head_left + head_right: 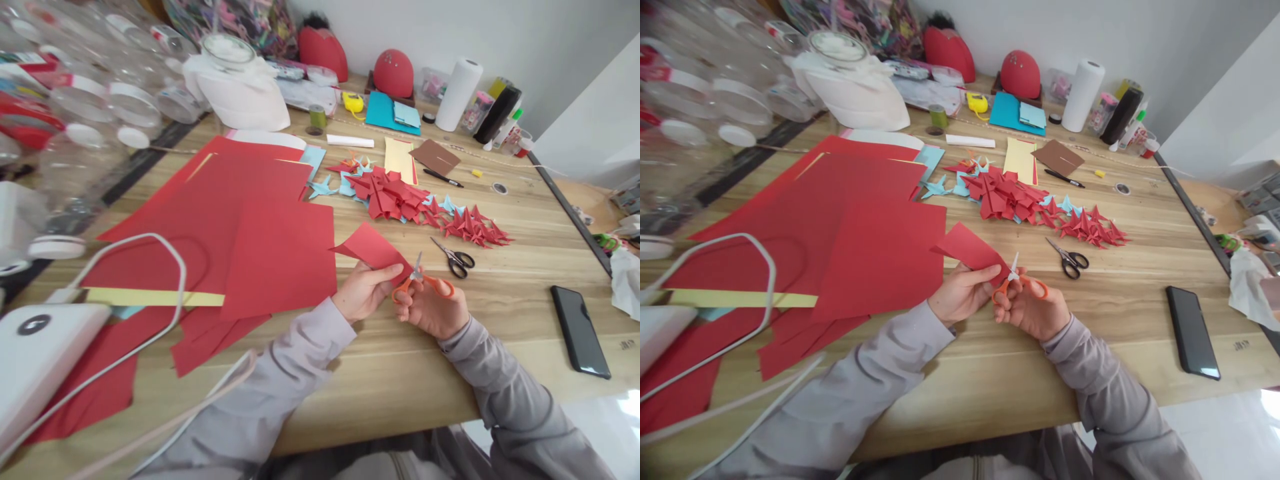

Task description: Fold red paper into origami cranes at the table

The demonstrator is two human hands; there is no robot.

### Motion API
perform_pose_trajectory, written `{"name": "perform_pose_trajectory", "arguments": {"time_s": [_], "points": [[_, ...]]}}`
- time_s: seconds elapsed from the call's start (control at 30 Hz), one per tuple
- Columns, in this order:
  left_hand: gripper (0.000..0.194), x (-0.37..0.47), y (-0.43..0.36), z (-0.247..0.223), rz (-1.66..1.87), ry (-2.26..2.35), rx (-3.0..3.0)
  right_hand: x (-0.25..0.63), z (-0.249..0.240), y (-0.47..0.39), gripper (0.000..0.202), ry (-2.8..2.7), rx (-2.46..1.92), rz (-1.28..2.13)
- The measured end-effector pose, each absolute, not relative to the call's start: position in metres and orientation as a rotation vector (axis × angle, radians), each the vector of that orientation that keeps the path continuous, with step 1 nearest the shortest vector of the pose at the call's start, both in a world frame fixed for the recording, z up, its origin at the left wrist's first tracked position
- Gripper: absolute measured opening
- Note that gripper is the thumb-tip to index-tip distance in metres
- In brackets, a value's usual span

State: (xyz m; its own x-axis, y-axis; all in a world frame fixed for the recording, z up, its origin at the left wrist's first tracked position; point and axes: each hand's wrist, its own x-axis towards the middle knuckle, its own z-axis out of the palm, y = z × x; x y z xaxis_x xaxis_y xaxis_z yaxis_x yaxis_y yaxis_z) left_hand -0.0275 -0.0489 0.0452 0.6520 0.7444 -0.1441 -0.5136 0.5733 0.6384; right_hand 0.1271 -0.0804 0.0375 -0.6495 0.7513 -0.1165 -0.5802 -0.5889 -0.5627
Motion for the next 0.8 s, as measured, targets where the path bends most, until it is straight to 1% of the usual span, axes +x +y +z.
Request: {"name": "perform_pose_trajectory", "arguments": {"time_s": [0.13,0.27,0.53,0.7,0.8], "points": [[0.025,-0.029,-0.049,0.0449,0.778,0.459,0.581,0.1268,0.0383,-0.0809,0.035,-0.615,-0.366,2.282],[0.017,-0.0282,-0.048,0.0457,0.906,0.477,0.57,0.1279,0.0406,-0.082,0.035,-0.605,-0.317,2.31],[0.016,-0.0266,-0.0484,0.0465,0.911,0.482,0.61,0.1289,0.0408,-0.0812,0.034,-0.618,-0.38,2.296],[0.018,-0.0238,-0.0476,0.0459,0.95,0.534,0.596,0.1285,0.04,-0.0809,0.04,-0.649,-0.452,2.276],[0.019,-0.0228,-0.046,0.045,1.003,0.558,0.566,0.1302,0.039,-0.0808,0.049,-0.713,-0.509,2.249]]}}
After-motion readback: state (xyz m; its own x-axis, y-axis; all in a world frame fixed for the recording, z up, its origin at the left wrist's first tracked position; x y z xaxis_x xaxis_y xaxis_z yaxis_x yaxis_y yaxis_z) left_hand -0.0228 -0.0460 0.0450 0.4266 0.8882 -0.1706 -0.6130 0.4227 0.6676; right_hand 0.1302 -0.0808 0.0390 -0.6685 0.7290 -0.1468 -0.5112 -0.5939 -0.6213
